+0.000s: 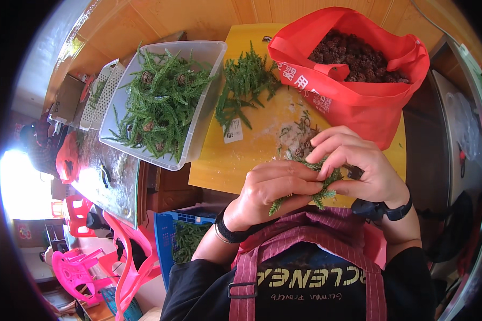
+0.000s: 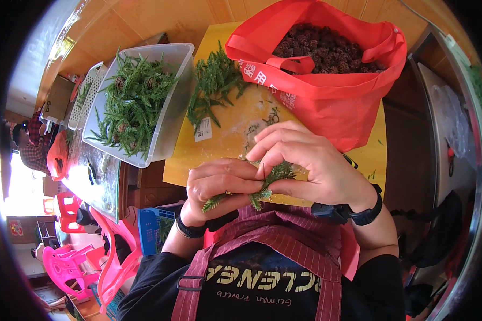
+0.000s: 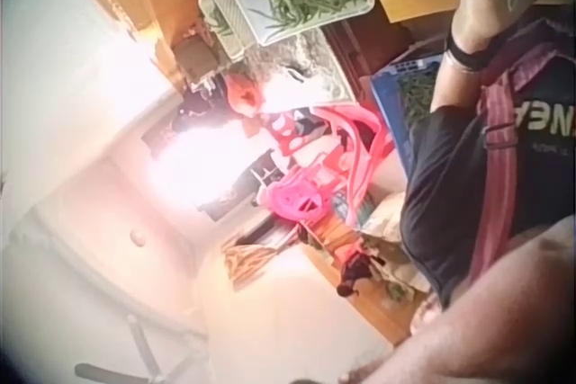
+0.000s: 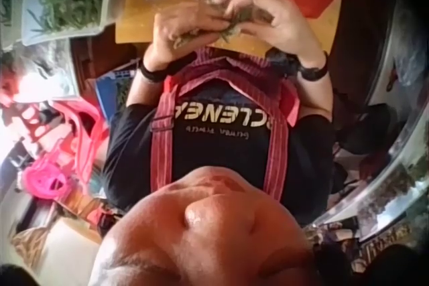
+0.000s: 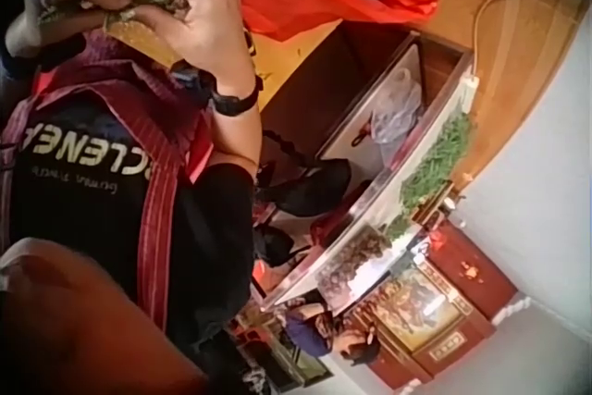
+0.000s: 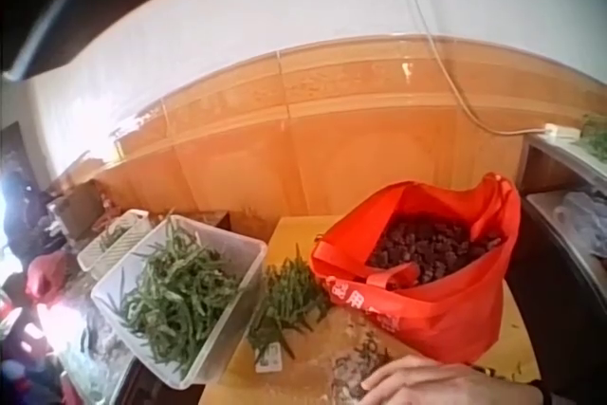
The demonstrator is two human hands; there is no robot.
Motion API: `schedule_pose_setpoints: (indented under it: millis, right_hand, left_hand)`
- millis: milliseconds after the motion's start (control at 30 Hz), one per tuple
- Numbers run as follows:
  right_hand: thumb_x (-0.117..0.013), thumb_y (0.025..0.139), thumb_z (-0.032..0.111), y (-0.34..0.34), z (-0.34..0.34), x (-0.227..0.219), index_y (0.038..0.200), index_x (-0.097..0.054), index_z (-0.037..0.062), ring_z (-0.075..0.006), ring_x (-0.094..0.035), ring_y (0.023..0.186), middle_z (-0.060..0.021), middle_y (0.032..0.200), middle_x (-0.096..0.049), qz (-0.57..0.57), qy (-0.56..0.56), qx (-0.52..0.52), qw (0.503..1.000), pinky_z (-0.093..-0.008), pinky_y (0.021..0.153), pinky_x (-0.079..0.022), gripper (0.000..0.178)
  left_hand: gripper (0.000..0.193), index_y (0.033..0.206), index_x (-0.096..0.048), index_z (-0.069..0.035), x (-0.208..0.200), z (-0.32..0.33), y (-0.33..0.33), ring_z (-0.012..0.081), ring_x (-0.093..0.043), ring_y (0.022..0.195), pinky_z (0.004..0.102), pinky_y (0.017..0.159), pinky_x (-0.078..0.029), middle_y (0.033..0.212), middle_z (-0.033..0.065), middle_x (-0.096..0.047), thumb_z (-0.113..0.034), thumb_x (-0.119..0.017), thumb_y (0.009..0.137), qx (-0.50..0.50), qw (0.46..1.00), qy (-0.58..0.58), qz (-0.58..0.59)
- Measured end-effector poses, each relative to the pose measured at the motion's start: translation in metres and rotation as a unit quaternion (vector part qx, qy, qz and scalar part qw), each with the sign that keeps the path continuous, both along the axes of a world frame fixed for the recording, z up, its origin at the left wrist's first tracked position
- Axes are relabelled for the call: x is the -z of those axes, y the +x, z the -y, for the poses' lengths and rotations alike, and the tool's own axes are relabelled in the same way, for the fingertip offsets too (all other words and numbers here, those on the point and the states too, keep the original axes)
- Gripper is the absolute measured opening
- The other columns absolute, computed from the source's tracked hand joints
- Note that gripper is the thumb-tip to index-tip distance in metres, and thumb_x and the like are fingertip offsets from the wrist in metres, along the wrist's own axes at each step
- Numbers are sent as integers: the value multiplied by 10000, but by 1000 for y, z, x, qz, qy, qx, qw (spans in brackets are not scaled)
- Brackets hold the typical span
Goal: Trimming and cleaning green plant branches using small scissors at a workstation.
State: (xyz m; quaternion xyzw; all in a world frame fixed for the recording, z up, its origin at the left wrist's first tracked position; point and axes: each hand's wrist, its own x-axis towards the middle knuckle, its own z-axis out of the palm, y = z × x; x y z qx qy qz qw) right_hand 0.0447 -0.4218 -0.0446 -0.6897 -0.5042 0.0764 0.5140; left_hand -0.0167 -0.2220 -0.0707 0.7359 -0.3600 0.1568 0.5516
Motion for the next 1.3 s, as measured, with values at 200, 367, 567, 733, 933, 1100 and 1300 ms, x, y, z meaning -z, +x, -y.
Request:
schedule_pose_setpoints:
  millis: [200,367,567,733,933,1100,1300]
  right_hand:
    - [-731,680,131,-5,-1,-1,756,-603,51,-274,-564,946,-91,901,-625,-136,19,12,991,-379,851,-430,169]
    - [-729,671,90,-9,-2,-5,725,-592,59,-273,-555,970,-96,913,-624,-152,38,10,988,-385,857,-427,151]
    - [-715,664,56,-14,-2,-4,691,-568,68,-293,-508,1041,-106,969,-612,-63,58,44,995,-396,886,-396,150]
    - [-695,615,-26,-26,-6,-4,678,-532,74,-309,-477,1072,-113,974,-599,48,9,186,981,-402,879,-382,201]
    - [-717,597,5,-34,-10,8,677,-555,73,-309,-502,1018,-74,965,-608,87,77,251,961,-380,843,-416,193]
    - [-729,585,13,-41,-14,14,681,-560,85,-300,-518,963,-62,944,-599,216,56,309,925,-370,782,-436,208]
    - [-756,572,43,-31,-2,20,741,-597,99,-252,-547,879,-27,928,-595,333,66,256,905,-363,718,-439,239]
  left_hand:
    - [244,814,-626,-12,-3,3,-2,278,-650,751,354,685,-528,825,159,-650,29,-709,588,-35,999,17,38]
    - [233,798,-593,-16,-4,3,-5,285,-647,776,348,657,-535,871,154,-648,-2,-714,600,-46,993,16,107]
    - [201,819,-599,-6,-11,5,-7,289,-641,816,337,665,-537,915,160,-642,-27,-677,635,-98,973,105,183]
    - [194,822,-602,7,-8,6,-7,290,-640,821,332,669,-537,915,166,-643,-10,-667,640,-147,956,142,210]
    - [197,810,-598,16,-4,12,-7,298,-642,806,333,669,-536,902,170,-644,31,-673,628,-163,963,106,185]
    - [209,798,-594,13,-3,14,-6,296,-641,805,340,683,-527,888,165,-646,46,-674,607,-184,965,88,164]
    - [231,778,-594,13,-5,12,-9,290,-636,792,332,695,-510,856,152,-645,104,-626,567,-111,994,14,9]
